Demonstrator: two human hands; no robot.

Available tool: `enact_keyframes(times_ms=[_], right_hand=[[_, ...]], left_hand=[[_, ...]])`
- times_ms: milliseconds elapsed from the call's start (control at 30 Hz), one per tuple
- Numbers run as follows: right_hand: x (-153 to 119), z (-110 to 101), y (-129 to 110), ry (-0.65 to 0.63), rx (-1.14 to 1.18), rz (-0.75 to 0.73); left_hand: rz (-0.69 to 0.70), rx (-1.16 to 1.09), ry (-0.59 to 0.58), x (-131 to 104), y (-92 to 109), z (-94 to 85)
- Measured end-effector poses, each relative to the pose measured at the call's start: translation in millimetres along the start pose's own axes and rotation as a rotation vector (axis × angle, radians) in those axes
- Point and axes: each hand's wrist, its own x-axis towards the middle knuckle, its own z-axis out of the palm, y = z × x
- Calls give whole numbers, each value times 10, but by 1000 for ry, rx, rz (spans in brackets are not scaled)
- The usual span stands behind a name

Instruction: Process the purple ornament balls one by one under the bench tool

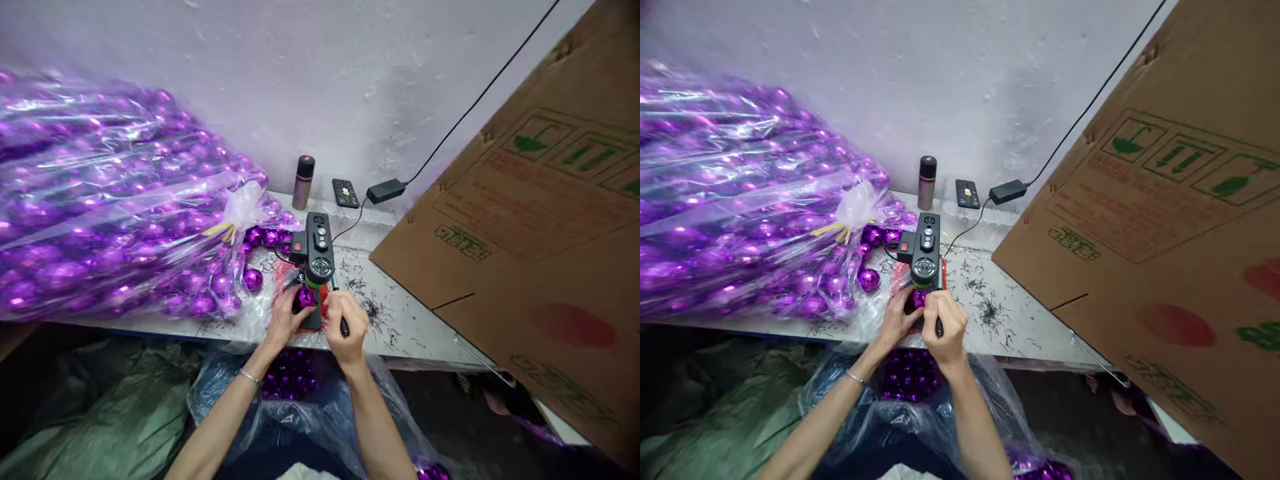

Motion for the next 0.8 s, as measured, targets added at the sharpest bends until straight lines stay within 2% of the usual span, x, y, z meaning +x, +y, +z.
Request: enact_keyframes(times_ms=[133,267,500,800], right_hand=[[-5,-11,2,-2,13,25],[-55,13,23,12,12,32],[-267,103,134,38,-14,-22],[-435,255,249,149,46,-35]], left_hand=[[-59,2,-9,-70,-13,11],[-55,-3,-39,-86,-19,-1],[-32,-24,-24,-89,-23,-2],[-14,-4,-8,-98,7,-1]])
